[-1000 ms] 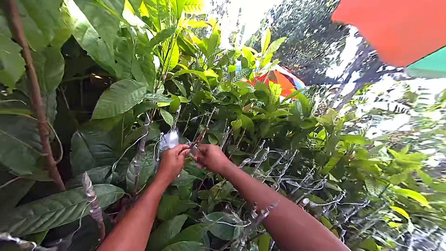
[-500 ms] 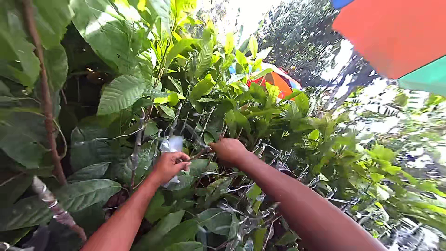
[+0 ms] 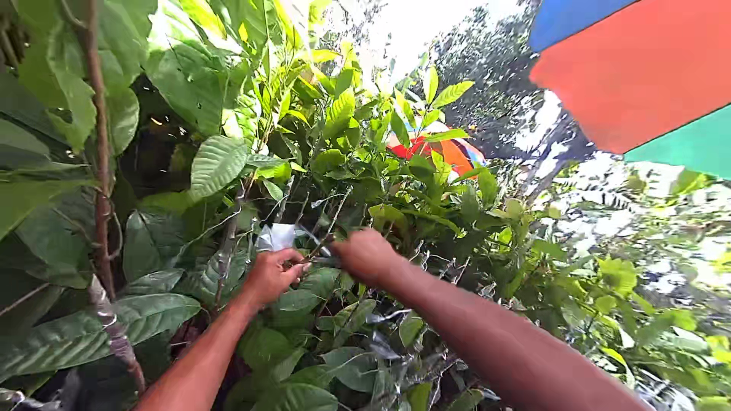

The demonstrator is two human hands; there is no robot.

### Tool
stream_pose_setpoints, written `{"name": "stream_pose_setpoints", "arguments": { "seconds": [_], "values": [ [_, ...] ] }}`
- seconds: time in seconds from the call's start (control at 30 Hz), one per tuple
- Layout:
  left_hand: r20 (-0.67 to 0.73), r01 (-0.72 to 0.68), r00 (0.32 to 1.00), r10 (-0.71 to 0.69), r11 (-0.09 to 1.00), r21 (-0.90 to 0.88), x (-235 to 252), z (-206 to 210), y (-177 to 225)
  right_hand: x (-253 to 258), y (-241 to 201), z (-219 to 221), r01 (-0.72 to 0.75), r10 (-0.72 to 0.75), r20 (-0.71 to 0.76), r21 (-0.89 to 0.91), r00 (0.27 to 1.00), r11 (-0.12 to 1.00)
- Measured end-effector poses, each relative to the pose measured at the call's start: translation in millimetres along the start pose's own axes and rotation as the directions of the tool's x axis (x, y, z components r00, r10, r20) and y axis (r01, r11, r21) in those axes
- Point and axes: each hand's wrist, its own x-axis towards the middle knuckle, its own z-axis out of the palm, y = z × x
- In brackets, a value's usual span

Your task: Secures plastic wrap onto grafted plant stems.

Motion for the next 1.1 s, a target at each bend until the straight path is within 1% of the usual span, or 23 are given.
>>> {"name": "stream_pose_setpoints", "arguments": {
  "seconds": [0.03, 0.07, 0.1, 0.13, 0.17, 0.2, 0.23, 0.27, 0.3, 0.33, 0.4, 0.5, 0.57, 0.6, 0.67, 0.7, 0.73, 0.8, 0.87, 0.93, 1.0, 1.07, 1.1],
  "values": [
    [-0.056, 0.020, 0.998, -0.021, 1.000, -0.023, 0.6, -0.7, 2.1, -12.6, -26.4, -4.7, 0.068, -0.068, 0.001, -0.014, 0.998, 0.998],
    [-0.088, 0.028, 0.996, -0.028, 1.000, 0.000, 0.0, 1.2, 6.4, -20.5, -47.1, -13.5, 0.146, -0.146, -0.008, 0.047, 0.989, 0.988],
    [-0.072, 0.045, 0.997, -0.043, 0.998, 0.036, -2.7, 5.2, 12.9, -20.6, -57.0, -24.8, 0.204, -0.204, -0.018, 0.170, 0.979, 0.964],
    [-0.004, 0.074, 0.997, -0.073, 0.995, 0.068, -5.5, 10.3, 18.9, -12.4, -53.8, -35.4, 0.227, -0.233, -0.022, 0.329, 0.972, 0.917],
    [0.073, 0.047, 0.996, -0.056, 0.992, 0.120, -5.6, 17.4, 19.0, 0.1, -38.6, -41.4, 0.216, -0.236, -0.018, 0.476, 0.972, 0.852],
    [0.120, -0.006, 0.993, -0.012, 0.989, 0.148, -6.0, 22.8, 16.3, 11.8, -16.5, -40.6, 0.178, -0.205, -0.014, 0.554, 0.979, 0.813],
    [0.112, -0.051, 0.993, 0.034, 0.988, 0.146, -6.2, 24.2, 12.4, 20.3, 6.6, -35.3, 0.127, -0.151, 0.006, 0.511, 0.988, 0.850],
    [0.059, -0.066, 0.997, 0.058, 0.989, 0.136, -5.4, 20.1, 7.9, 24.7, 23.2, -26.8, 0.067, -0.084, 0.035, 0.349, 0.996, 0.935],
    [-0.008, -0.050, 0.999, 0.051, 0.992, 0.119, -3.6, 11.6, 4.4, 24.4, 29.9, -14.9, 0.020, -0.033, 0.078, 0.162, 0.996, 0.987],
    [-0.078, -0.024, 0.996, 0.032, 0.995, 0.094, -1.5, 3.0, 1.8, 19.9, 28.8, -5.0, 0.004, -0.010, 0.128, 0.052, 0.992, 0.999],
    [-0.158, 0.052, 0.986, -0.050, 0.999, 0.013, -0.4, -6.5, 1.4, 9.7, 21.5, 7.2, 0.018, -0.015, 0.161, -0.017, 0.987, 1.000],
    [-0.175, 0.117, 0.976, -0.130, 0.990, -0.082, 2.7, 3.3, 9.1, -15.9, -12.5, 6.3, 0.032, -0.036, 0.091, 0.038, 0.995, 0.999],
    [-0.137, 0.077, 0.988, -0.074, 0.997, 0.019, -0.8, 10.6, 15.1, -31.1, -47.2, -8.0, 0.113, -0.126, 0.063, 0.175, 0.990, 0.978],
    [-0.084, 0.046, 0.996, -0.041, 0.997, 0.067, -3.9, 12.9, 20.8, -32.0, -54.5, -19.2, 0.151, -0.174, 0.050, 0.297, 0.984, 0.943],
    [0.084, 0.066, 0.994, -0.077, 0.990, 0.123, -6.0, 16.7, 29.2, -17.1, -37.6, -38.0, 0.149, -0.197, 0.030, 0.547, 0.980, 0.824],
    [0.138, 0.045, 0.988, -0.064, 0.990, 0.135, -5.2, 19.7, 27.0, -5.3, -17.2, -39.1, 0.121, -0.169, 0.027, 0.591, 0.985, 0.798],
    [0.148, 0.017, 0.988, -0.039, 0.990, 0.143, -4.8, 19.7, 25.2, 5.1, 4.7, -33.4, 0.092, -0.124, 0.025, 0.538, 0.992, 0.838],
    [0.071, -0.009, 0.997, -0.004, 0.986, 0.169, -3.4, 10.8, 20.8, 14.1, 29.0, -9.7, -0.003, -0.025, 0.112, 0.245, 0.993, 0.969],
    [-0.026, 0.049, 0.999, -0.045, 0.985, 0.164, -1.8, 0.2, 16.7, 8.9, 28.1, 10.5, -0.036, 0.010, 0.244, 0.104, 0.970, 0.994],
    [-0.088, 0.130, 0.989, -0.122, 0.987, 0.097, 0.4, -1.1, 16.3, -0.4, 27.7, 15.3, -0.058, 0.038, 0.239, 0.076, 0.970, 0.995],
    [-0.119, 0.190, 0.975, -0.187, 0.982, 0.016, 6.0, 3.5, 21.5, -16.0, 8.0, 9.0, -0.024, 0.017, 0.149, 0.044, 0.989, 0.999],
    [-0.115, 0.196, 0.975, -0.191, 0.980, 0.026, 5.2, 9.9, 25.4, -33.4, -36.9, -0.4, 0.105, -0.110, 0.094, 0.052, 0.990, 0.993],
    [-0.075, 0.180, 0.982, -0.176, 0.982, 0.054, 2.3, 12.6, 28.8, -36.8, -54.1, -7.0, 0.174, -0.183, 0.069, 0.109, 0.981, 0.979]
  ]
}}
